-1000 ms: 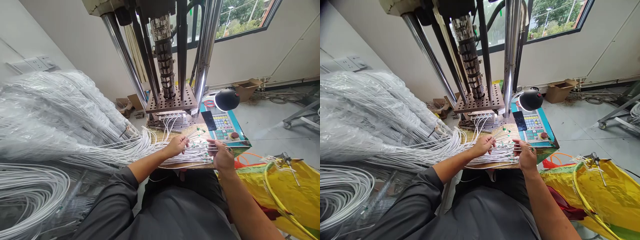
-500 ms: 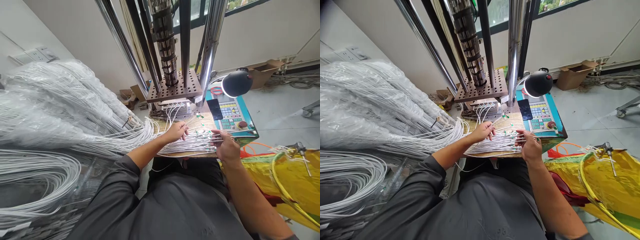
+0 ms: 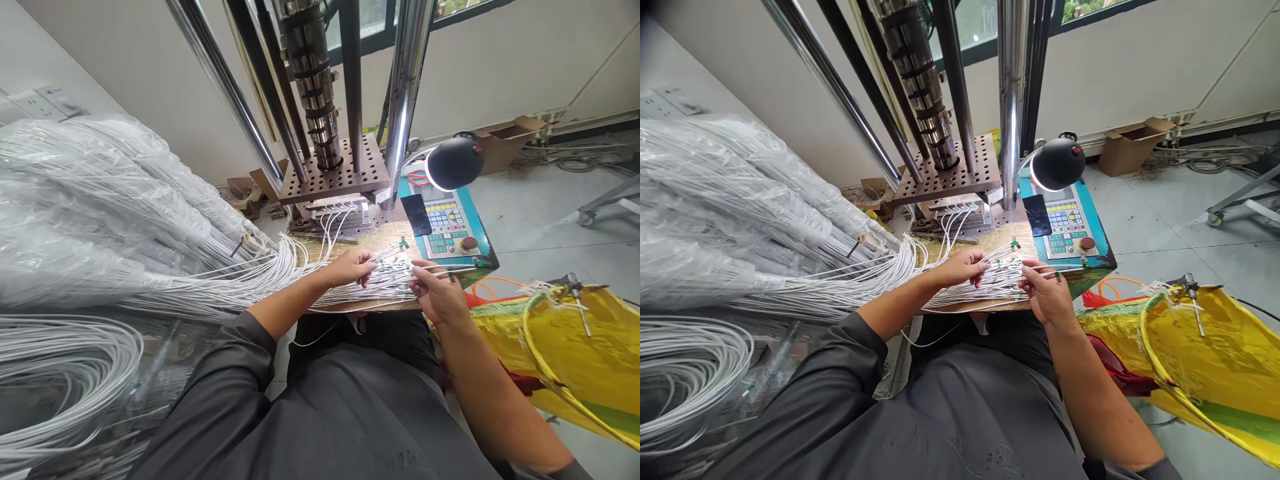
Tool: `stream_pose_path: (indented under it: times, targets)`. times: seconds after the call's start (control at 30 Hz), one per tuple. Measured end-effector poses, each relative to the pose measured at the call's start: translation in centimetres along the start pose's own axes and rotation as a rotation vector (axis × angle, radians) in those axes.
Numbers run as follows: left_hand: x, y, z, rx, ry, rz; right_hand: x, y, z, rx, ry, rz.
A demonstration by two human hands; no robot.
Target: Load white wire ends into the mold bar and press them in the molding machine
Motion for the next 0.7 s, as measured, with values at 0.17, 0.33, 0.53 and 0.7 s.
stream_pose_path:
  times: [0.17, 0.33, 0.53, 0.7]
  targets:
    - [1.0, 0.5, -0.1, 0.071, -0.068, -0.028, 0.3, -0.2, -0.2, -0.047, -0.074, -0.105]
    - [0.7, 0.5, -0.1, 0.141, -0.101, -0.194, -0.1, 0.2, -0.4, -0.063, -0.006, -0.059]
    - [1.2, 0.2, 0.4, 0.184, -0.115, -0.208, -1.6, 3.4, -0.8, 0.029, 0.054, 0.175]
    - [3.4, 0.5, 0.9, 0.164, -0.108, -0.156, -8.2, 9.7, 1.0, 0.414, 0.504, 0.922]
Point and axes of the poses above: each hand's wrist, its own z-axis away from the middle knuckle, its own y-axis out of the back of the hand, x = y × z, the point moved 10 cm from there along -z, towards the middle knuckle, and after that the axes turned 10 degrees about z, right-handed, at the moved point
